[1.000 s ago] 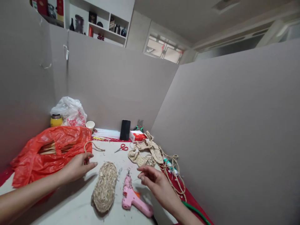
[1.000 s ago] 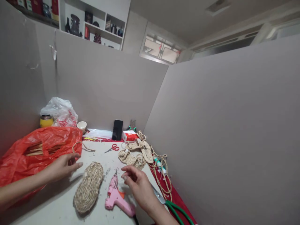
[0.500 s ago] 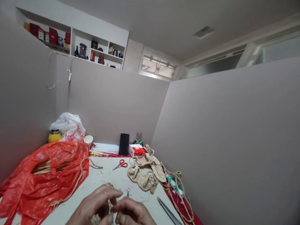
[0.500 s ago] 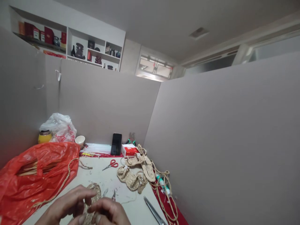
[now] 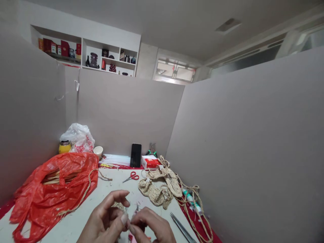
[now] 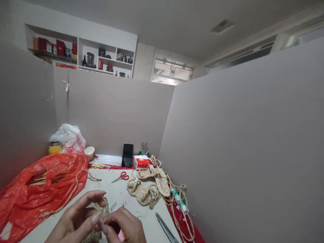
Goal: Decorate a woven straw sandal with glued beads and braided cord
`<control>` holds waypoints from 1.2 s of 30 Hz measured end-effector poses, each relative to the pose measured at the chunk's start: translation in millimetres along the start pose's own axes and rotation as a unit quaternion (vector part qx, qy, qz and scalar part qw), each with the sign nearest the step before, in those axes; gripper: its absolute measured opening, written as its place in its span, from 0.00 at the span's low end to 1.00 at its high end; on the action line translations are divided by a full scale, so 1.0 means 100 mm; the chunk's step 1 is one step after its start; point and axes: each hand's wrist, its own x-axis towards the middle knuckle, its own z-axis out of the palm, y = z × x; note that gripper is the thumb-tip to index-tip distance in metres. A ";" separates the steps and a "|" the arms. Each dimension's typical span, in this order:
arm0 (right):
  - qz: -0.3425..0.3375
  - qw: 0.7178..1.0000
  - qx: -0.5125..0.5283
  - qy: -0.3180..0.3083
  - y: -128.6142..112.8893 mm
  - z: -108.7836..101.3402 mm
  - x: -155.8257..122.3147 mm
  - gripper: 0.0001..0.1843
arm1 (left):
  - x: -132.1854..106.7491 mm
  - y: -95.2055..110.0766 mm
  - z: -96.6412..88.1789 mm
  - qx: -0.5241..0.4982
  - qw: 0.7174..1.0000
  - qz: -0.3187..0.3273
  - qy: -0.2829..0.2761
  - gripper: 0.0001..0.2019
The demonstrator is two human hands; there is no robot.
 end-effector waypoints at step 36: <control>0.219 0.953 -0.121 -0.171 0.62 -0.61 0.06 0.14 | 0.17 -0.33 -0.67 0.292 0.951 -0.075 0.072 0.21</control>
